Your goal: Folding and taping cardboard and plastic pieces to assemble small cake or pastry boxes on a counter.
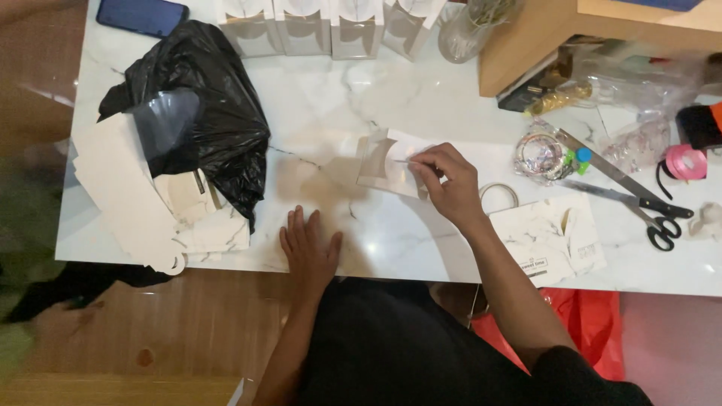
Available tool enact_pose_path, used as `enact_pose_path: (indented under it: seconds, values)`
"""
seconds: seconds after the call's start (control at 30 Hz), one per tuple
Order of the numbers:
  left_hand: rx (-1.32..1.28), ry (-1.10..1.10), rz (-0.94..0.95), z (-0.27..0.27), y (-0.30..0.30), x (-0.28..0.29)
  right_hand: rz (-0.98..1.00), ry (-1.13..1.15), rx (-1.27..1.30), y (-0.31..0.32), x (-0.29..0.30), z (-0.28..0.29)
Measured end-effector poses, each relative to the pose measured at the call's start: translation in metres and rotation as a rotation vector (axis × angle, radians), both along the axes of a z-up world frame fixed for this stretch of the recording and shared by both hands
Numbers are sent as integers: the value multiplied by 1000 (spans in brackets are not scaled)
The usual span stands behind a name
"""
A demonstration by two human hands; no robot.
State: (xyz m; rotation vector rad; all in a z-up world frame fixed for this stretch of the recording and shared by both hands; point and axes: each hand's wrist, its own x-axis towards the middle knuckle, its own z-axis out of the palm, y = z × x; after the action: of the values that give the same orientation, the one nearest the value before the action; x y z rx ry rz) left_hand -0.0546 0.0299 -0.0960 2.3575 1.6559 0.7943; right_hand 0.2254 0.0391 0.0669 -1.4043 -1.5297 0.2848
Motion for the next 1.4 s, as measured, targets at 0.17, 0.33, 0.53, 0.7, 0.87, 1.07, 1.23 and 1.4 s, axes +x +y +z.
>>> enact_pose_path:
  seconds: [0.17, 0.33, 0.53, 0.7, 0.87, 1.07, 1.23, 1.4]
  values:
    - [42, 8, 61, -3, 1, 5, 67, -24, 35, 57, -8, 3]
    - [65, -9, 99, -3, 3, 7, 160, -64, 43, 117, -25, 9]
    - [81, -25, 111, 7, 2, 8, 218, -207, 26, 195, -45, 4]
    - [26, -82, 100, 4, 2, 8, 236, -235, 15, 248, -68, 5]
    - [81, -23, 136, 6, 3, 9, 251, -166, 37, 264, -80, -3]
    - [85, -52, 142, 3, 4, 8, 268, 23, 7, 223, -71, -13]
    - [82, -48, 144, 4, 3, 10, 385, 232, -82, 145, -63, 42]
    - [1, -34, 58, 14, 0, 5, -234, -717, -1219, -5, -96, 255]
